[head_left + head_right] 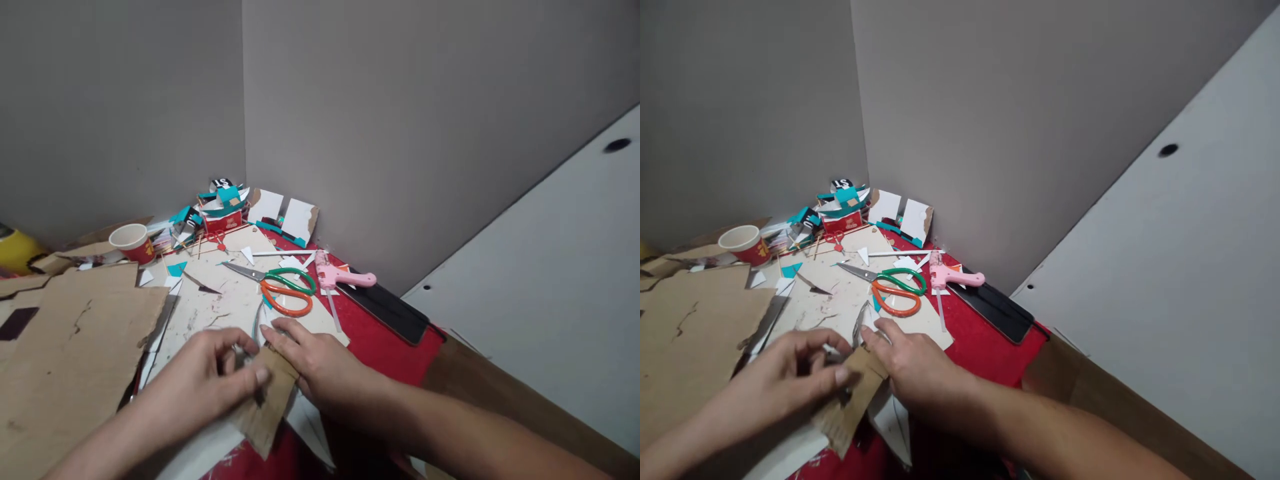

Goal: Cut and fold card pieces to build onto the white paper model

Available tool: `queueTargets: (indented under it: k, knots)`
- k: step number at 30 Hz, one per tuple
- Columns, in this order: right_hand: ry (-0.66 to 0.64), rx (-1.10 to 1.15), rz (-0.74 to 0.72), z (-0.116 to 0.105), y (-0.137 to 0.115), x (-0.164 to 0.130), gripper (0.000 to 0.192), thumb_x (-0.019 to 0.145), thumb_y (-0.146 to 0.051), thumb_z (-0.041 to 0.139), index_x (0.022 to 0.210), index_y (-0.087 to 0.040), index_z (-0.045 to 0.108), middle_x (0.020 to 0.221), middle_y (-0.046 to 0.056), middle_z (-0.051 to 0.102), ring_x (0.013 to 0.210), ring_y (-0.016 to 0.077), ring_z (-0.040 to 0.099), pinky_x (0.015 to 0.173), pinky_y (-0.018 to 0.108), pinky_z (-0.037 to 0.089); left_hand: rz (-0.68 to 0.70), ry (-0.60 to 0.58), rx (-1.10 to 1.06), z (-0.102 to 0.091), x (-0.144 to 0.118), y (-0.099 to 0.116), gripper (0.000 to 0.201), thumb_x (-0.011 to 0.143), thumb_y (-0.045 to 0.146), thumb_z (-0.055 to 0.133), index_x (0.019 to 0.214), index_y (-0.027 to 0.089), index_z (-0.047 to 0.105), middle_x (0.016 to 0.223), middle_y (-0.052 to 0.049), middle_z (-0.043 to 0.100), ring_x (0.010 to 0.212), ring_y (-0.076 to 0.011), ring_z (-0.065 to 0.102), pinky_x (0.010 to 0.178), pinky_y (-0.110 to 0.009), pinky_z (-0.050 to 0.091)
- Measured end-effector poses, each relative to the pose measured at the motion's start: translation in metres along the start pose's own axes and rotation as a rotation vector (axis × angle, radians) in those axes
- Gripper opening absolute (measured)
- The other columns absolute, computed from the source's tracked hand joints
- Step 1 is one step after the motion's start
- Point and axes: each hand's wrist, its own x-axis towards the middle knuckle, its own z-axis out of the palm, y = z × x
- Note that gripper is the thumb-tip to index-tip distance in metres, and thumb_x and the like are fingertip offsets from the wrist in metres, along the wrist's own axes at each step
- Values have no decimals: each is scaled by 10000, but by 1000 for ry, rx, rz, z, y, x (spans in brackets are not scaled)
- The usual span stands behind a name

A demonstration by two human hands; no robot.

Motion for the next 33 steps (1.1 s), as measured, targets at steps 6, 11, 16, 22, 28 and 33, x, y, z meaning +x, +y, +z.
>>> queueTargets:
  k: [6, 11, 16, 22, 28, 33]
  knots:
    - [65, 212, 75, -5, 1, -2, 744, 753, -92, 537, 1454, -247, 343, 1460, 151, 380, 1081, 298, 600, 869, 423, 501, -88, -58, 55, 5, -3, -5, 357, 770, 447, 644, 1037, 217, 583, 549, 93, 411, 508, -106, 357, 468, -209, 245]
    - [101, 317, 150, -3, 2, -4, 793, 748, -94, 526, 1484, -213, 256, 1402, 157, 440, 1134, 295, 552, 918, 440, 464, -105, -76, 157, 2, -1, -3, 324, 751, 464, 650, 911, 210, 529, 571, 79, 483, 524, -116, 418, 475, -210, 256]
    - [185, 314, 142, 0, 1, -3, 761, 741, -56, 502, 1464, -188, 307, 1338, 167, 505, 1176, 303, 531, 928, 455, 455, -77, -16, 308, -1, -7, 4, 411, 741, 535, 635, 975, 220, 512, 592, 55, 562, 540, -145, 483, 472, -222, 270]
    - [260, 291, 143, 0, -2, 1, 755, 723, -54, 506, 1448, -137, 314, 1315, 197, 513, 1114, 304, 574, 900, 447, 462, -29, 69, 545, 9, -23, 15, 417, 667, 498, 687, 940, 217, 543, 673, -5, 632, 565, -180, 538, 493, -252, 286]
    - [288, 237, 127, -8, -14, 1, 626, 711, -55, 515, 1332, -67, 434, 1186, 195, 572, 992, 291, 622, 805, 380, 490, -32, 227, 632, 26, -39, 27, 268, 764, 404, 582, 902, 227, 436, 662, 3, 598, 564, -180, 527, 523, -267, 303]
    - [278, 190, 91, -17, -26, -6, 379, 741, -80, 528, 1117, -113, 561, 1005, 134, 625, 801, 247, 658, 646, 316, 481, 142, 280, 317, 23, -43, 33, 273, 763, 308, 616, 931, 233, 414, 694, 47, 548, 627, -143, 517, 573, -242, 358]
